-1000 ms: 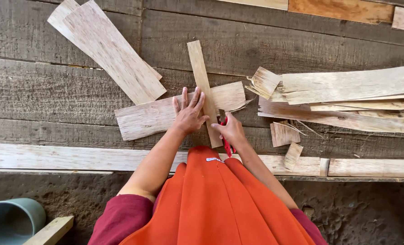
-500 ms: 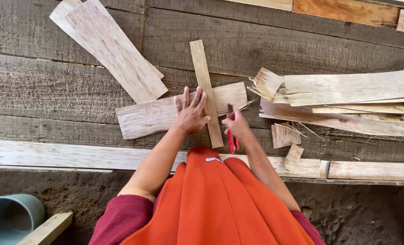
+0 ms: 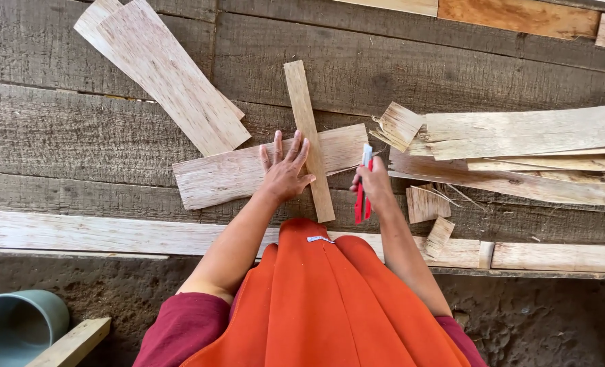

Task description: Cutting thin wood strips to size using a utility knife and arranging them on a wooden surface.

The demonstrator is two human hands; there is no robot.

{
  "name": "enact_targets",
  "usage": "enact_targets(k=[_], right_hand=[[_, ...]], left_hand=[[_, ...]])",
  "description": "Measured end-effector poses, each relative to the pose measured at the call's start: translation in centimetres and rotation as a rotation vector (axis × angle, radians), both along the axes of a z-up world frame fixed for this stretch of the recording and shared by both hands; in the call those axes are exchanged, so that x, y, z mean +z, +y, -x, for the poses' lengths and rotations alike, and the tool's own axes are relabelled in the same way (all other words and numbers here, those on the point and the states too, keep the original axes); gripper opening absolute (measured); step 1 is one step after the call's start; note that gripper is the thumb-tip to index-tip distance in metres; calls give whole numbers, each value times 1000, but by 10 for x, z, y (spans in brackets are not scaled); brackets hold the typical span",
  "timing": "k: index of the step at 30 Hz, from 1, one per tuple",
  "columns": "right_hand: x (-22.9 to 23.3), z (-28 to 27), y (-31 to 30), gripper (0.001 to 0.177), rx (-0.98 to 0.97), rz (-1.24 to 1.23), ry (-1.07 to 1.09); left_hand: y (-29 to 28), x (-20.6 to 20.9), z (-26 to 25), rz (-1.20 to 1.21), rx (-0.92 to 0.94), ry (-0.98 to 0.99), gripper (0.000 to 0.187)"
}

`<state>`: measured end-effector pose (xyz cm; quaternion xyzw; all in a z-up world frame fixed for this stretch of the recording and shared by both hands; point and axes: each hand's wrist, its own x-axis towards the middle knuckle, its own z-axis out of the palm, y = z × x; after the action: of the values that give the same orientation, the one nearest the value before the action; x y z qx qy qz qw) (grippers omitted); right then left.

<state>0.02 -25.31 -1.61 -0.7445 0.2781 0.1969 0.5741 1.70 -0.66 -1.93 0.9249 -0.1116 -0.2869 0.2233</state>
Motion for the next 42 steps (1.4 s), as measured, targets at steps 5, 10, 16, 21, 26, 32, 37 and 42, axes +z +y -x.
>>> enact_targets(k=[5, 10, 16, 21, 26, 32, 37, 42], right_hand=[[26, 7, 22, 25, 21, 3, 36], [13, 5, 6, 26, -7, 101, 21], [16, 5, 0, 28, -62, 105, -21], [26, -2, -10, 19, -265, 110, -114], [35, 2, 1, 20, -217, 108, -98], [20, 8, 34, 32, 172, 243, 91], [54, -10, 76, 29, 418, 399, 65], [21, -43, 88, 30, 701, 712, 91]], left_hand=[[1, -1, -1, 11, -1, 1, 95], [0, -2, -1, 27, 9, -7, 96], [-1, -1, -2, 44, 23, -6, 93], [-1, 0, -3, 57, 35, 13, 93], [-1, 0, -3, 38, 19, 17, 94], [-4, 6, -6, -17, -4, 3, 97], [-10, 2, -8, -107, -41, -18, 97], [-18, 19, -11, -267, -113, -44, 103]])
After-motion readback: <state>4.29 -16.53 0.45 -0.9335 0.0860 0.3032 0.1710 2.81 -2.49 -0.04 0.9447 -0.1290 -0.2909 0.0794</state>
